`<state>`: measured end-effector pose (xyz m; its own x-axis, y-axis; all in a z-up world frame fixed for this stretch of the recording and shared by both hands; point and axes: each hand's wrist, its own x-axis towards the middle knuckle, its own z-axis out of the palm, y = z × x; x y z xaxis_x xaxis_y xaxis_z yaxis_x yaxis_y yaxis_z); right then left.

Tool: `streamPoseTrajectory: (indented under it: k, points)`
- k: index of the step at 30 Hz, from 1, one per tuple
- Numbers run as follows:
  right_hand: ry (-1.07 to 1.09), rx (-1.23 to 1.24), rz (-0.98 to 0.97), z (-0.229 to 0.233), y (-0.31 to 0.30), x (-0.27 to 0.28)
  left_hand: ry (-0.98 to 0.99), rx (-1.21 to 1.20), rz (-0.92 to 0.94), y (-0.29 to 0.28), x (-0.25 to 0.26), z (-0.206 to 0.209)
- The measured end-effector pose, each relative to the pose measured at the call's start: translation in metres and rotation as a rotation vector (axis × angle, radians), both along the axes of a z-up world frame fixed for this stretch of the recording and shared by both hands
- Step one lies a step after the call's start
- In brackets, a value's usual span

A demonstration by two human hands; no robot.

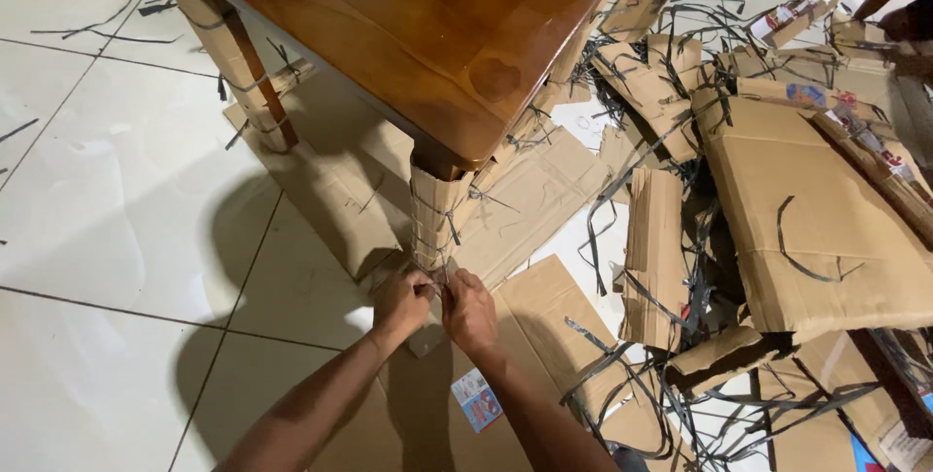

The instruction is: Wrapping a wooden chair leg with cardboard and securing it with plastic ties

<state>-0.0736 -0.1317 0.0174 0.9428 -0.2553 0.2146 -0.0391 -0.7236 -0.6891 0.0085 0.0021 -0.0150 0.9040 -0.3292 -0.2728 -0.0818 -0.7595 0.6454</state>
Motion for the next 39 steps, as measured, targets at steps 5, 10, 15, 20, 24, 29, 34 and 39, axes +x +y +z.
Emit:
streamPoseTrajectory:
  k: [5,10,15,20,24,29,34,39]
  points:
    - [-0.03,-0.056,0.032,0.015,-0.004,0.0,0.083,-0.102,0.077,-0.002,-0.01,0.029]
    - [-0.045,-0.08,0.022,-0.009,-0.004,0.002,0.157,-0.23,0.185,-0.004,-0.016,0.043]
    - [-0.047,-0.023,-0.033,-0.007,-0.003,-0.002,0.288,-0.504,0.382,-0.018,-0.019,0.067]
    - [0.048,0.085,-0.108,-0.012,-0.002,0.0,0.454,-0.65,0.506,-0.019,-0.01,0.047]
    - [0.095,0.191,-0.137,-0.004,0.0,0.001,0.447,-0.562,0.524,-0.02,0.001,-0.037]
    - [0.223,0.466,-0.276,0.001,0.006,0.005,0.408,-0.648,0.527,-0.024,-0.003,0.003]
    - [0.143,0.603,-0.343,0.017,0.01,0.008,0.402,-0.653,0.53,-0.024,-0.011,0.04]
    - [0.104,0.279,-0.233,0.011,0.007,0.003,0.411,-0.685,0.504,-0.019,-0.008,-0.011]
